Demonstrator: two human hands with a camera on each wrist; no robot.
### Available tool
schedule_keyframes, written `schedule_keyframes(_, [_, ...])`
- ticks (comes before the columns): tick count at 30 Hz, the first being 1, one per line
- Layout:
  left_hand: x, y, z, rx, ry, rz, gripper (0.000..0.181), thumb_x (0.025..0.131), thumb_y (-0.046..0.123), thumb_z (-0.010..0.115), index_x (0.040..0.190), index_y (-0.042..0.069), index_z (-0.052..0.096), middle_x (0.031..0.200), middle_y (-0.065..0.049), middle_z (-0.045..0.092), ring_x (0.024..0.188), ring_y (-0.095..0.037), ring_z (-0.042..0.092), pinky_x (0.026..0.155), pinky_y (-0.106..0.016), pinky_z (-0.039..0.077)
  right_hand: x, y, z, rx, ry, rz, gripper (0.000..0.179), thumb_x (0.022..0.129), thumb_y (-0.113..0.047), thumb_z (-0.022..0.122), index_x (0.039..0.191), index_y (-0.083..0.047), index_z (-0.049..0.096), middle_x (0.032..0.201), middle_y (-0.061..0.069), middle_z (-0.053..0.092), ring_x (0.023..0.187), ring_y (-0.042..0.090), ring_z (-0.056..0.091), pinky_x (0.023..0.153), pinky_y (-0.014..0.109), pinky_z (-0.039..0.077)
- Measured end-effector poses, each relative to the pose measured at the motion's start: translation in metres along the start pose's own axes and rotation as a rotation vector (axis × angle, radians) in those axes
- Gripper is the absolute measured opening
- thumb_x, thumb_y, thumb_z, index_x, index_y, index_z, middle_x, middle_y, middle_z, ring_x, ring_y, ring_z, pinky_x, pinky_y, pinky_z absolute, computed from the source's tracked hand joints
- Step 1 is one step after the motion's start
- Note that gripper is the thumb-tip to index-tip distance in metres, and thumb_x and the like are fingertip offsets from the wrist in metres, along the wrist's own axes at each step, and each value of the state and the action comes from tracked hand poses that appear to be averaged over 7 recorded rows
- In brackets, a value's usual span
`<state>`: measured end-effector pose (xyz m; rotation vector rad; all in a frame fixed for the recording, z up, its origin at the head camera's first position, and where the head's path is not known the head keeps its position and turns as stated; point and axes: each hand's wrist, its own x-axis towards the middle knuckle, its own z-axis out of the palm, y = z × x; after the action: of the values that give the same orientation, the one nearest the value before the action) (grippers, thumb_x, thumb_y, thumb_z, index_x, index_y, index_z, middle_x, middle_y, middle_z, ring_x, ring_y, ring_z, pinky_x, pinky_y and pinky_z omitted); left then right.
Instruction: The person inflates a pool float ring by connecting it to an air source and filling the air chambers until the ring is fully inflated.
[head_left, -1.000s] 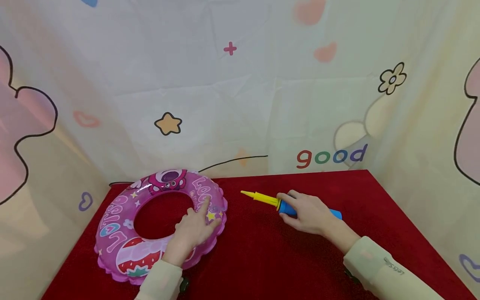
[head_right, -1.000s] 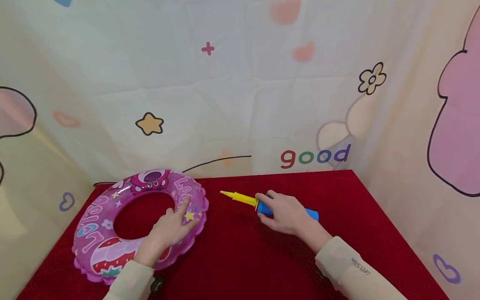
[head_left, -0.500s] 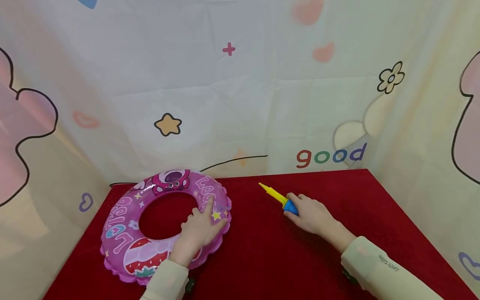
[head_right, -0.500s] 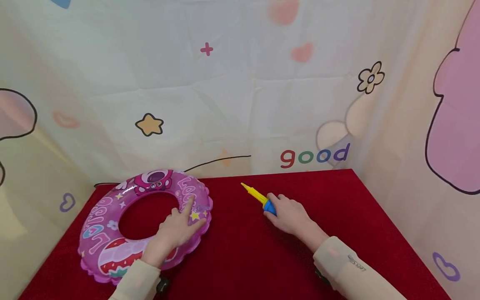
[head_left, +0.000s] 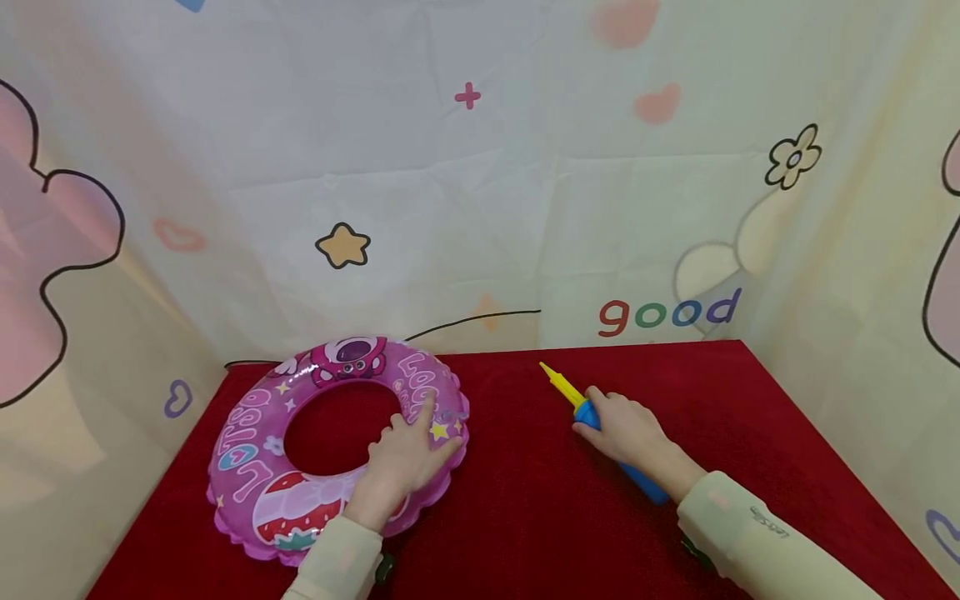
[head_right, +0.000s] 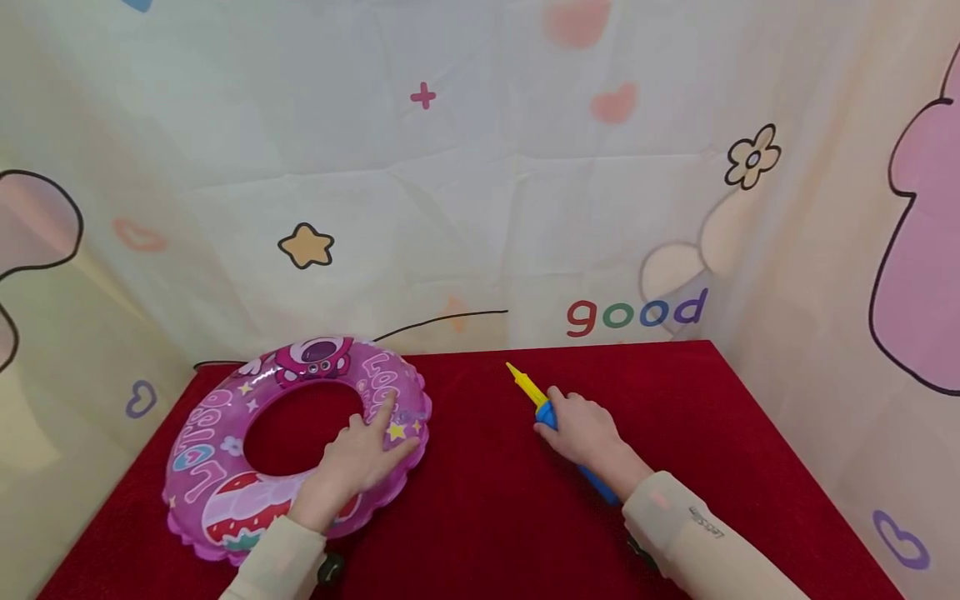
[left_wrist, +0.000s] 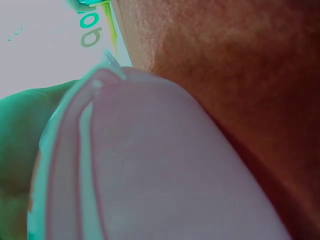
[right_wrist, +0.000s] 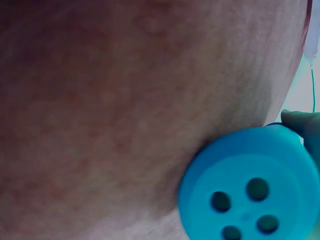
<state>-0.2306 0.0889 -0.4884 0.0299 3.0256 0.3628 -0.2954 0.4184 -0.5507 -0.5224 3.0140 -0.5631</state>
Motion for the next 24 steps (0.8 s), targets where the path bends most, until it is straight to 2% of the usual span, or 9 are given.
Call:
schedule_keyframes(2, [0.0,0.001,0.0,0.005,0.002,0.002,0.092,0.092,0.062,0.061,0.163,0.016,0.027,0.122,-0.031,0.053,0.107,-0.049,0.057,0.085,-0.068,0.048,0.0,-0.002,-0.001,-0.034,0.01,0.0,0.061,0.092,-0.039,0.076,0.132,0.0,0.053,0.097,0.014,0.061,0.078,0.023,0.058,0.065,0.041,0.058])
schedule_keyframes(5, [-0.001,0.001,-0.001,0.009,0.007,0.001,0.092,0.091,0.062,0.061,0.163,0.016,0.027,0.123,-0.031,0.053,0.107,-0.049,0.057,0.085,-0.068,0.048,0.001,-0.01,-0.002,-0.119,0.063,-0.022,0.062,0.091,-0.041,0.076,0.133,0.0,0.054,0.106,0.018,0.059,0.092,0.03,0.056,0.075,0.048,0.054])
schedule_keyframes(9, [-0.001,0.0,0.0,0.015,0.01,-0.005,0.092,0.091,0.063,0.061,0.163,0.016,0.027,0.122,-0.031,0.053,0.106,-0.048,0.057,0.086,-0.068,0.048,0.005,-0.03,-0.002,-0.173,0.169,-0.116,0.052,0.092,-0.038,0.076,0.127,-0.003,0.061,0.115,0.018,0.058,0.108,0.035,0.052,0.082,0.055,0.046])
schedule_keyframes(12, [-0.001,-0.001,0.001,0.019,0.01,-0.012,0.092,0.092,0.063,0.061,0.163,0.017,0.027,0.122,-0.031,0.053,0.106,-0.048,0.057,0.086,-0.068,0.048,0.012,-0.052,-0.003,-0.038,0.181,-0.223,0.03,0.094,-0.028,0.076,0.113,-0.006,0.067,0.106,0.01,0.064,0.1,0.027,0.059,0.082,0.047,0.05])
schedule_keyframes(16, [-0.001,-0.002,0.003,0.023,0.014,-0.012,0.091,0.092,0.063,0.06,0.163,0.017,0.027,0.124,-0.032,0.053,0.108,-0.05,0.057,0.087,-0.069,0.047,0.021,-0.084,0.001,0.272,0.075,-0.303,0.016,0.095,-0.015,0.074,0.108,-0.006,0.07,0.099,0.001,0.07,0.089,0.017,0.065,0.082,0.037,0.056])
schedule_keyframes(20, [-0.001,-0.002,0.005,0.028,0.027,-0.002,0.091,0.093,0.063,0.06,0.163,0.016,0.027,0.124,-0.033,0.053,0.109,-0.052,0.057,0.086,-0.07,0.047,0.03,-0.107,0.01,0.469,-0.013,-0.306,0.018,0.099,-0.012,0.068,0.116,-0.003,0.07,0.105,0.002,0.072,0.095,0.017,0.066,0.087,0.037,0.056])
schedule_keyframes(24, [-0.002,-0.002,0.006,0.037,0.038,0.001,0.09,0.093,0.062,0.061,0.163,0.015,0.028,0.124,-0.033,0.053,0.108,-0.051,0.058,0.085,-0.069,0.048,0.036,-0.121,0.017,0.595,-0.044,-0.282,0.019,0.101,-0.01,0.066,0.118,-0.003,0.071,0.106,0.004,0.073,0.091,0.017,0.066,0.082,0.034,0.056])
